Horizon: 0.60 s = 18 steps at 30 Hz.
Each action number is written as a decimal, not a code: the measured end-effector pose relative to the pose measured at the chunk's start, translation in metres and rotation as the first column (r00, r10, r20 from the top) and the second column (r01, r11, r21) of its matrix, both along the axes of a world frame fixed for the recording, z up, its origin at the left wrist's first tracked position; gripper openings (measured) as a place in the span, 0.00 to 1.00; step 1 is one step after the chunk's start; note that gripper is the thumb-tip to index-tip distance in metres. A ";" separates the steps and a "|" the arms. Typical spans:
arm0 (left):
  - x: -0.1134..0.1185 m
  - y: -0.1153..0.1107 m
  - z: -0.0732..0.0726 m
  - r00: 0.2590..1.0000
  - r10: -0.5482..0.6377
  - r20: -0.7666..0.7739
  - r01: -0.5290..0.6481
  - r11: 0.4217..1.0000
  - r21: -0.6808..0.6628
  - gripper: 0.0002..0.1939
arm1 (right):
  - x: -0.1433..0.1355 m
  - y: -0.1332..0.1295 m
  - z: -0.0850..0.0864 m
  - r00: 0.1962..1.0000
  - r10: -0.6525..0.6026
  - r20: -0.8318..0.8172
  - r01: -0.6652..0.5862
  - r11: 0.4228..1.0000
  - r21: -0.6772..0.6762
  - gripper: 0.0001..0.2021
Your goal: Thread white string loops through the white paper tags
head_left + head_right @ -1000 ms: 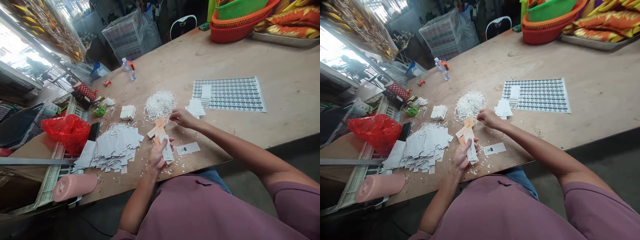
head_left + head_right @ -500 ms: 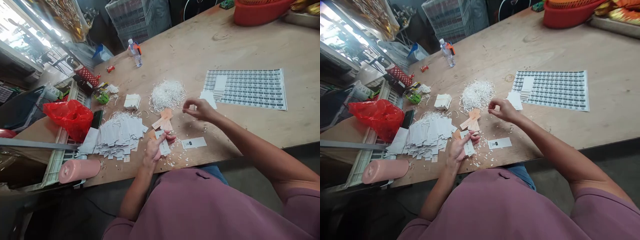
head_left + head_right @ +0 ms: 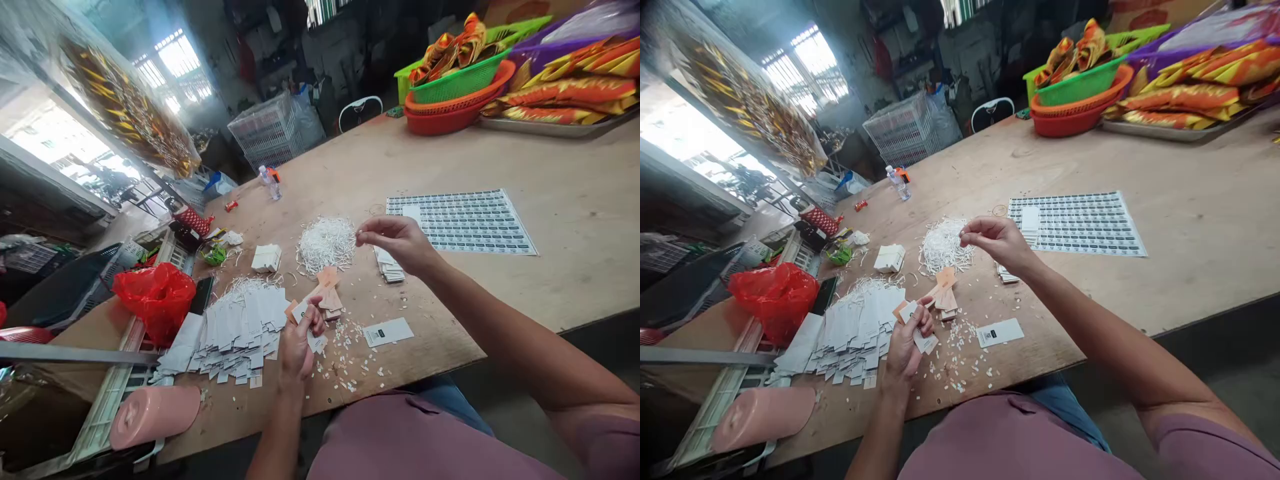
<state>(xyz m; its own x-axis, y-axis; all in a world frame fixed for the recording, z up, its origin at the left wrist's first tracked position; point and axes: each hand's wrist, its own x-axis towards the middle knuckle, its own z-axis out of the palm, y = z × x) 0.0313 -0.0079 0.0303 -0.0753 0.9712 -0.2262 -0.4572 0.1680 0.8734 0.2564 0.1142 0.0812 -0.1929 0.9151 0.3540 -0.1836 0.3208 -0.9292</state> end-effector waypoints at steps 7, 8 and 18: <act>0.032 0.053 0.044 0.957 -0.260 -0.128 0.270 0.960 0.068 0.22 | -0.038 -0.007 0.015 0.966 0.148 -0.213 -0.172 0.980 -0.099 0.13; 0.036 0.055 0.047 0.945 -0.301 -0.126 0.310 0.949 0.062 0.22 | -0.040 -0.005 0.016 0.963 0.127 -0.238 -0.156 0.982 -0.110 0.13; 0.027 0.036 0.044 0.976 -0.182 -0.116 0.190 0.980 0.059 0.19 | -0.017 0.006 0.001 0.955 0.038 -0.293 -0.077 0.989 -0.123 0.08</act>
